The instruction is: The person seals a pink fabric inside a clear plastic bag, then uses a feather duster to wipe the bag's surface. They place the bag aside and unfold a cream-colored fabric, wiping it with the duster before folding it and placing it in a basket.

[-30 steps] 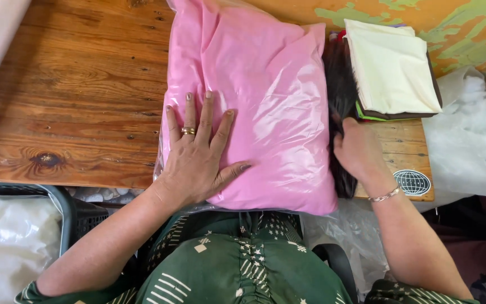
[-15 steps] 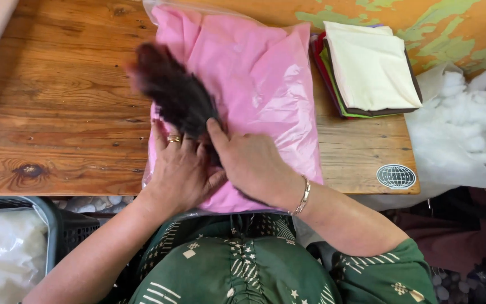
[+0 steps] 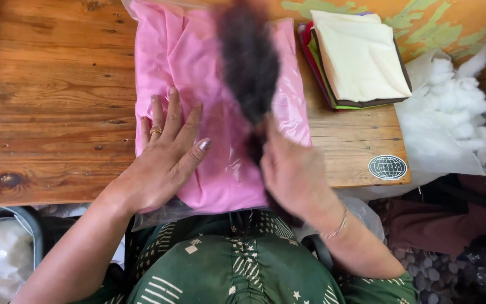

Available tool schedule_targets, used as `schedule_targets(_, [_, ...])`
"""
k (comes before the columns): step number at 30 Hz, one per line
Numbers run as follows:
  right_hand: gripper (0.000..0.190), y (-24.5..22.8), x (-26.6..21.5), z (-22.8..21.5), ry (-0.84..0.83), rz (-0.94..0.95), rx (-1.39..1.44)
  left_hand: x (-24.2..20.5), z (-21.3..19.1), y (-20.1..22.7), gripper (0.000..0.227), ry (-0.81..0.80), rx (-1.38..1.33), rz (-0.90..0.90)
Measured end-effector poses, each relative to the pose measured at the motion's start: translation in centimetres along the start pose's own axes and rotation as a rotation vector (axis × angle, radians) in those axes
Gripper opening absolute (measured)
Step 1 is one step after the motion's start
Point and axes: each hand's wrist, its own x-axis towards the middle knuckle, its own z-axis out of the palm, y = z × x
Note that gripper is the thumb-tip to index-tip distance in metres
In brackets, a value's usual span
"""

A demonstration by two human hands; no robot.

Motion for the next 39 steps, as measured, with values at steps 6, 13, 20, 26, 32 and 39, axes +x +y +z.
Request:
schedule_targets(6, [0.064, 1.6, -0.4, 2.4, -0.257, -0.032, -0.272, 0.6, 3.5, -2.8, 0.07, 0.33, 0.505, 0.145])
schedule_targets(13, [0.047, 9.1, 0.1, 2.1, -0.086, 0.322, 0.035, 0.3, 3.8, -2.2, 0.086, 0.472, 0.545, 0.169])
schedule_targets(20, [0.048, -1.1, -3.5, -0.2, 0.062, -0.189, 0.003, 0.3, 4.2, -2.0, 0.085, 0.51, 0.526, 0.167])
schedule_targets(26, [0.054, 3.9, -0.2, 2.5, -0.183, -0.007, -0.09, 0.0, 4.3, -2.5, 0.084, 0.579, 0.584, 0.173])
schedule_targets(32, [0.047, 8.6, 1.2, 2.4, -0.168, 0.292, -0.013, 0.1, 4.3, -2.2, 0.085, 0.572, 0.605, 0.163])
schedule_targets(39, [0.046, -1.7, -0.4, 0.8, 0.042, -0.084, 0.247, 0.8, 4.8, -2.5, 0.07, 0.456, 0.6, 0.097])
